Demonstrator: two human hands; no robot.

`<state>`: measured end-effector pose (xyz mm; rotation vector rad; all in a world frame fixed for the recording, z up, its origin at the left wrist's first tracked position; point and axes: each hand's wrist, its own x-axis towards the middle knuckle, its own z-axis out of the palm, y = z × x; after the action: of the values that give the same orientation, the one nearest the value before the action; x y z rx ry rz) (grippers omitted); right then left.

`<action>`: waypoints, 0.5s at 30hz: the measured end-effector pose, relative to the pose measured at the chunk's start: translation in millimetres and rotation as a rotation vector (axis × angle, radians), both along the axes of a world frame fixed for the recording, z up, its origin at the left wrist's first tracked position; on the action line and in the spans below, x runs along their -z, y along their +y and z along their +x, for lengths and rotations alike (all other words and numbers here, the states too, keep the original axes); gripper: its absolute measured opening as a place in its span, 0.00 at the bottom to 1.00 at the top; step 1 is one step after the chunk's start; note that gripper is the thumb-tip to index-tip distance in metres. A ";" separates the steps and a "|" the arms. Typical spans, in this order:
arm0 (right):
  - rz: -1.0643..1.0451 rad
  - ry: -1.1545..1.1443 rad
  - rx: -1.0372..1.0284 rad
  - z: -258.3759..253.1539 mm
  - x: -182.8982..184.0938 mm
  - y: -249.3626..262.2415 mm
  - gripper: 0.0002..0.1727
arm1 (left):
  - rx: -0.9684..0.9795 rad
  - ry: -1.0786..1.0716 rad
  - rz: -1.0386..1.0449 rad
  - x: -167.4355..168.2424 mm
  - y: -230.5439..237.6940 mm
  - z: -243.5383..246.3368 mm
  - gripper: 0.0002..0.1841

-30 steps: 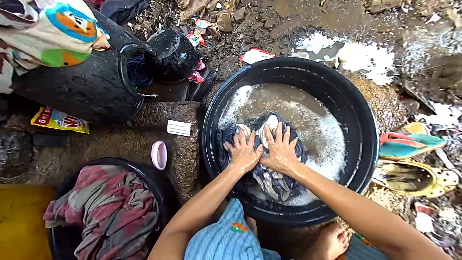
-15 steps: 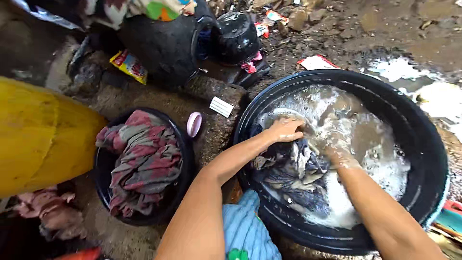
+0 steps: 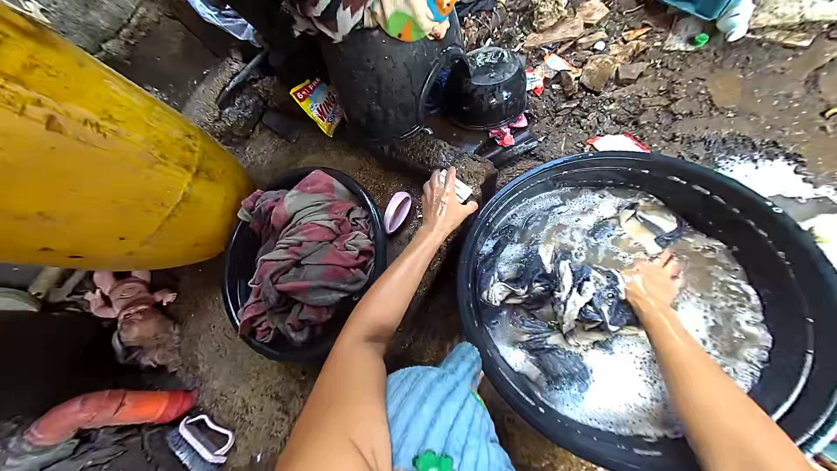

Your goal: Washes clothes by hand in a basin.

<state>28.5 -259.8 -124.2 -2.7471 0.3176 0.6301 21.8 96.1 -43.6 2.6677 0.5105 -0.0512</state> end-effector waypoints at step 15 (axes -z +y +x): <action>0.495 -0.003 -0.038 31.0 -28.4 -32.0 0.30 | 0.247 -0.284 -0.351 -36.4 -50.0 4.6 0.53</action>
<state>59.5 -291.8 -95.7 -2.2827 0.0904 0.6172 26.4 46.1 -7.2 2.3259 0.0704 0.1507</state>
